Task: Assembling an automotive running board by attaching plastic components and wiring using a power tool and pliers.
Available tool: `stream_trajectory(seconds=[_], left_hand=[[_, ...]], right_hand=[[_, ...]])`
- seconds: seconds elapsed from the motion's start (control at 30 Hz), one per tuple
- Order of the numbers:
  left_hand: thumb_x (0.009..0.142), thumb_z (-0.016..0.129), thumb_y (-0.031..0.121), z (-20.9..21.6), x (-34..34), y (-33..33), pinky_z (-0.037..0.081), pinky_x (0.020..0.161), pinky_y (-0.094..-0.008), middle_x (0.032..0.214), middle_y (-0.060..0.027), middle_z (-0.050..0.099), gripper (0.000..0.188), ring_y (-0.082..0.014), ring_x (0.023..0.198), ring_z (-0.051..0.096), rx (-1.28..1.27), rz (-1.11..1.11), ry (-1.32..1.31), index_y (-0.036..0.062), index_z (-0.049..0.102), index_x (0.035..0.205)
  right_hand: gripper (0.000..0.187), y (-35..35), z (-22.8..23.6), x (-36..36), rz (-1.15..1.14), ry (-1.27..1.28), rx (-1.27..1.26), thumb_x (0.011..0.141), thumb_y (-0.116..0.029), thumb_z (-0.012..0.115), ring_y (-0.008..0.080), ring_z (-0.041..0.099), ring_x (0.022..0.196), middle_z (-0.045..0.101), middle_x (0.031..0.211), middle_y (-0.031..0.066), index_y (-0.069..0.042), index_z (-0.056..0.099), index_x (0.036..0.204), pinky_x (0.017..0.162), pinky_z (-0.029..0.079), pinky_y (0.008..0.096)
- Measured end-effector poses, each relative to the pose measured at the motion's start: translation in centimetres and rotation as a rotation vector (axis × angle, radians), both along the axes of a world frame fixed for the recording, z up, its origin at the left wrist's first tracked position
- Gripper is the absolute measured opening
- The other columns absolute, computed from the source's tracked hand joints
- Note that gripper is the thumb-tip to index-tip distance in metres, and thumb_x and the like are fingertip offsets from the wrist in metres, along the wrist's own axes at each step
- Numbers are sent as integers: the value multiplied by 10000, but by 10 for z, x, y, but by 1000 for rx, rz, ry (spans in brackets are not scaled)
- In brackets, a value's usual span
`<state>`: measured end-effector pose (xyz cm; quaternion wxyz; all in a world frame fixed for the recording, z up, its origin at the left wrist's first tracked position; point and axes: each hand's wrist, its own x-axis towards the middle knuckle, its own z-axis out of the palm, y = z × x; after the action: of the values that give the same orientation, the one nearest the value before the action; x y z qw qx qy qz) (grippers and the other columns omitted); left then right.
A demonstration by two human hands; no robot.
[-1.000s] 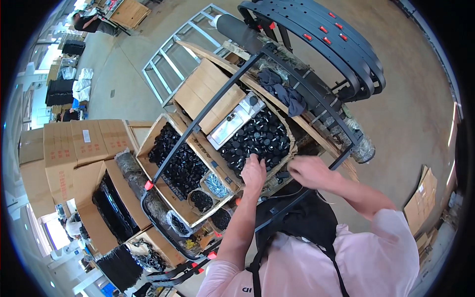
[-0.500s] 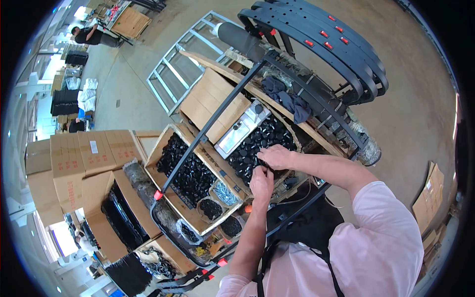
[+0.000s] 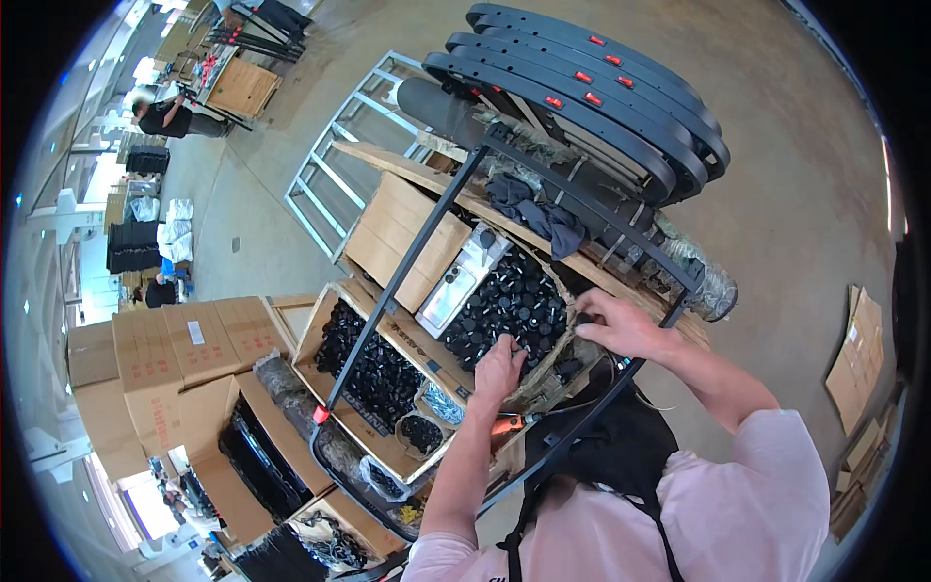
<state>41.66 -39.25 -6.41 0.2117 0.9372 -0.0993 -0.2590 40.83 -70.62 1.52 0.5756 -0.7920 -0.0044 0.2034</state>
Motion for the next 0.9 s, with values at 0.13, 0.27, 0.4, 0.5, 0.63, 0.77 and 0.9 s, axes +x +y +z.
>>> stream_trajectory(seconds=[0.13, 0.27, 0.4, 0.5, 0.63, 0.77, 0.9], left_hand=[[997, 700, 267, 27, 36, -13, 565, 751, -487, 893, -156, 694, 345, -377, 874, 729, -170, 174, -46, 69, 567, 1246], [1035, 664, 214, 69, 164, -63, 557, 928, -441, 1129, -222, 729, 289, -387, 1043, 709, -415, 51, -443, 6, 689, 1234], [1024, 670, 189, 70, 296, -80, 543, 967, -437, 1199, -204, 721, 295, -386, 1109, 693, -539, 125, -644, 58, 707, 1287], [1026, 662, 195, 60, 332, -106, 532, 994, -442, 1204, -201, 725, 305, -389, 1132, 684, -525, 125, -510, 90, 706, 1309], [1025, 654, 200, 47, 347, -109, 522, 1014, -440, 1193, -201, 728, 317, -390, 1159, 673, -499, 69, -513, 109, 705, 1324], [1043, 620, 180, 51, 344, -105, 516, 1040, -406, 1260, -199, 725, 328, -358, 1200, 678, -418, -117, -584, 99, 694, 1352], [1020, 619, 74, 49, 336, -112, 528, 1009, -406, 1248, -176, 692, 345, -377, 1162, 661, -471, -148, -528, 113, 689, 1356]], right_hand=[[363, -42, 30, -27, -105, 19, -64, 930, -213, 765, 253, 703, 882, 717, 1008, 150, -25, 684, 1230, 808, 564, 403], [349, -58, 51, -47, -208, 65, -61, 919, -174, 769, 245, 692, 877, 709, 1063, 150, -24, 710, 1228, 799, 564, 390], [321, -54, 66, -51, -164, -58, -129, 922, -128, 758, 248, 680, 869, 679, 1050, 134, -44, 715, 1229, 772, 561, 389], [304, -61, 66, -65, -188, -100, -146, 924, -110, 757, 251, 672, 857, 661, 1021, 117, -67, 720, 1222, 752, 557, 382], [317, -77, 59, -78, -268, -76, -228, 899, -98, 763, 242, 670, 853, 660, 1021, 110, -54, 719, 1209, 737, 554, 370], [316, -88, 59, -83, -334, -33, -254, 883, -83, 759, 234, 659, 832, 651, 1009, 106, -40, 715, 1193, 723, 549, 364], [297, -93, 56, -86, -374, -43, -282, 885, -45, 738, 224, 652, 813, 643, 1027, 102, -33, 712, 1180, 713, 545, 352]])
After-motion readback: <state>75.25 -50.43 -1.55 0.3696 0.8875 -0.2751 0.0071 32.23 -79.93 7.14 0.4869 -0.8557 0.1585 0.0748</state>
